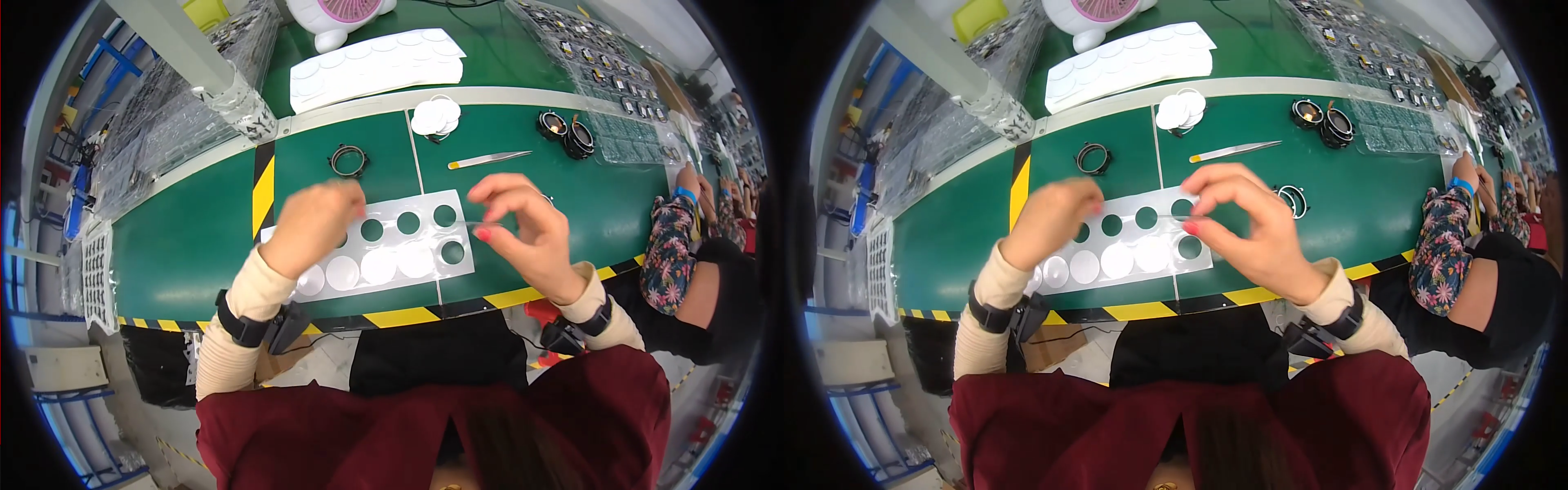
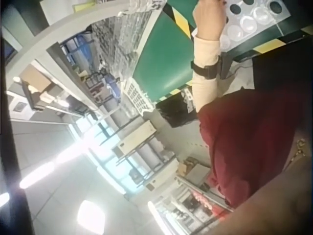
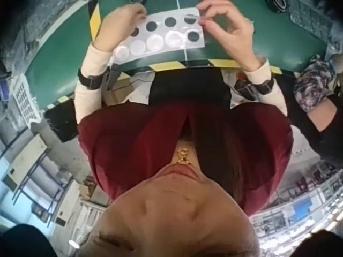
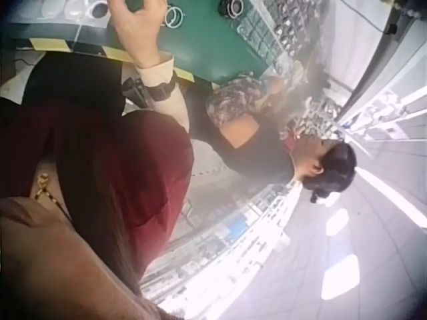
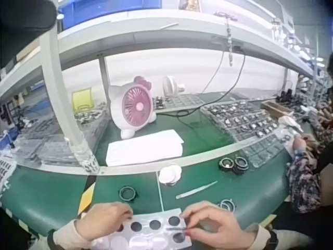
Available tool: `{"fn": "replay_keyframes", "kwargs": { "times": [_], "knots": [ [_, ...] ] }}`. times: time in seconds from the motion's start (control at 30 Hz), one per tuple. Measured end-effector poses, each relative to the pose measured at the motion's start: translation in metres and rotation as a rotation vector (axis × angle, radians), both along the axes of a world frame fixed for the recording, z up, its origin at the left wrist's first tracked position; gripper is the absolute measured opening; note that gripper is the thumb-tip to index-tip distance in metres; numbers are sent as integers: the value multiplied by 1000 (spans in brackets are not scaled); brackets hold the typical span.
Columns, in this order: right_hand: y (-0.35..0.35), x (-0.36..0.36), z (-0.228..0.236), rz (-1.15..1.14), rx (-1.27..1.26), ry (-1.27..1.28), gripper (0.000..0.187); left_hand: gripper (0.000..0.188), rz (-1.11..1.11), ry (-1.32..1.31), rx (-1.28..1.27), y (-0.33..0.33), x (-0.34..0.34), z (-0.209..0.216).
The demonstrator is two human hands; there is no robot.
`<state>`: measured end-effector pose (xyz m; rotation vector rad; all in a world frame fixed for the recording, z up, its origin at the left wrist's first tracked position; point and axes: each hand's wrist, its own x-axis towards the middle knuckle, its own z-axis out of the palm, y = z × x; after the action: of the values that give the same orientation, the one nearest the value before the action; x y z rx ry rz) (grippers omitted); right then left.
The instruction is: The person peels a white sticker from a sheet, presses it onto a black circular frame, and places the assembled component into a plastic tray.
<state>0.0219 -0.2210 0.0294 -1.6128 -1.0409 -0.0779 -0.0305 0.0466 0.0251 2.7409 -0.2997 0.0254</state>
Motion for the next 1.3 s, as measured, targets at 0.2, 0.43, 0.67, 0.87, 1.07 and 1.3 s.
{"fn": "replay_keyframes", "kwargs": {
  "times": [0.2, 0.43, 0.67, 0.87, 1.07, 1.3],
  "knots": [
    [65, 0, -6, 96, 135, 498, 21, 15, 159, -318, 323, 7, 54, -7],
    [101, 30, -28, 190, 137, 670, 23, 17, 197, -141, 223, 59, 44, -8],
    [94, 43, -36, 63, 229, 638, 21, 17, 438, 60, -796, 48, 35, 8],
    [92, 47, -38, 52, 436, 734, 19, 28, 241, 376, -1981, 3, 30, -25],
    [89, 45, -37, 58, 446, 773, 19, 30, 150, 577, -2182, -26, 28, -16],
    [98, 36, -35, -28, 455, 730, 20, 43, -65, 483, -2178, -28, 24, -23]
  ]
}}
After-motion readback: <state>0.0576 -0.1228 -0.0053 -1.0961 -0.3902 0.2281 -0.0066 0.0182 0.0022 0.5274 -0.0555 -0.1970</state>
